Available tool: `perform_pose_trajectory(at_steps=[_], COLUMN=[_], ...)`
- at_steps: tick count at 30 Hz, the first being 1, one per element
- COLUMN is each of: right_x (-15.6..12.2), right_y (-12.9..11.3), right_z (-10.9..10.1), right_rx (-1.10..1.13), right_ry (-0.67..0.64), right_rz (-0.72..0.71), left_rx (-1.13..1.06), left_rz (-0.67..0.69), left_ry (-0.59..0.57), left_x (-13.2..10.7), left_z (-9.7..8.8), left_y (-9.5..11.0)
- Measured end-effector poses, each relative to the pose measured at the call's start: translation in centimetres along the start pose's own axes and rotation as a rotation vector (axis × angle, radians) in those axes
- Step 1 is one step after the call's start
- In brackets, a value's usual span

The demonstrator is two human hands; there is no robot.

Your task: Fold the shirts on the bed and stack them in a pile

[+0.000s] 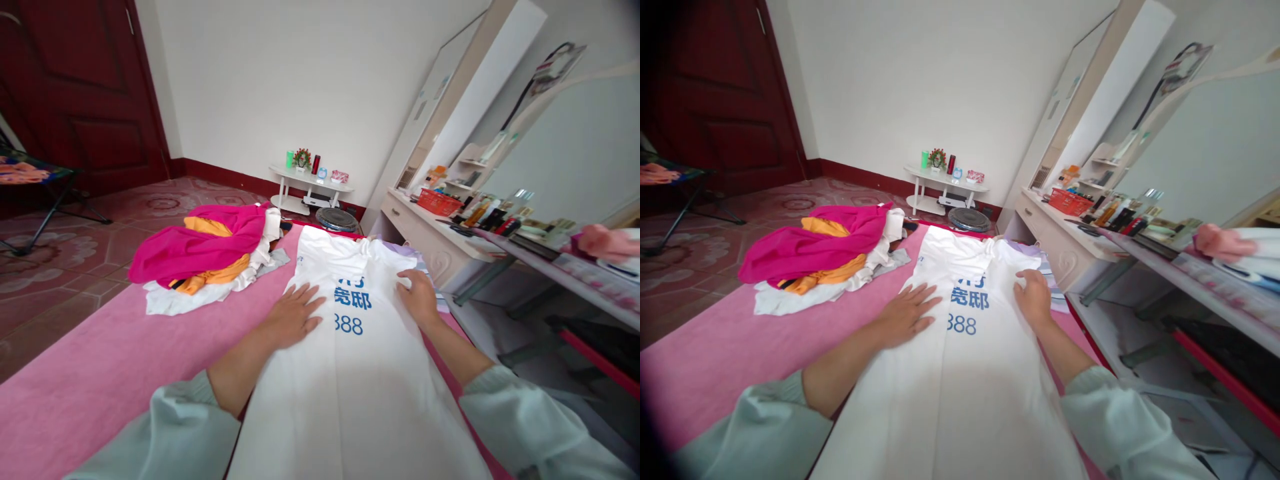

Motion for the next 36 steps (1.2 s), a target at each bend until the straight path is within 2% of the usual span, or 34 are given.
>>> perform_pose_trajectory(at_steps=[4,8,11,13,18,21,24,28,31,36], right_x=[-5.3,-10.7,-14.1,-16.0,-19.2,-20.0,-20.8,-21.7,-22.1,-22.2], right_y=[-7.7,-14.6,-18.2,-19.7,-21.6,-22.2,-22.8,-22.8,-22.3,-22.0], right_z=[0.0,-1.3,-3.2,-4.5,-7.0,-7.9,-8.5,-7.9,-7.2,-6.5], right_rx=[0.245,0.457,0.544,0.56,0.556,0.551,0.545,0.577,0.597,0.595], right_ry=[-0.134,-0.281,-0.368,-0.412,-0.415,-0.365,-0.295,-0.194,-0.098,-0.105], right_rz=[-0.267,-0.397,-0.503,-0.574,-0.715,-0.771,-0.852,-0.93,-0.967,-0.984], left_rx=[0.067,0.11,0.121,0.107,0.093,0.123,0.121,0.118,0.101,0.037], left_rz=[-0.019,-0.033,-0.026,-0.008,-0.093,-0.169,-0.326,-0.485,-0.509,-0.527], left_ry=[0.015,0.025,0.013,0.013,0.054,0.099,0.106,0.078,0.087,0.117], left_x=[-0.1,-0.8,-1.7,-2.4,-2.6,-1.5,0.4,3.1,4.5,5.4], left_z=[0.1,0.1,0.0,-0.3,-1.5,-2.2,-2.4,-1.9,-1.5,-1.4], left_y=[0.4,1.1,1.8,2.5,4.2,5.3,5.5,5.2,5.2,4.6])
Point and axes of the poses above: each hand's wrist, its own x-axis towards the middle knuckle, its own z-axis out of the palm, y = z × x, the point moved 7 cm from there along x, towards the middle knuckle, and after that the axes turned 8 degrees about -z, right-handed, at the moved point
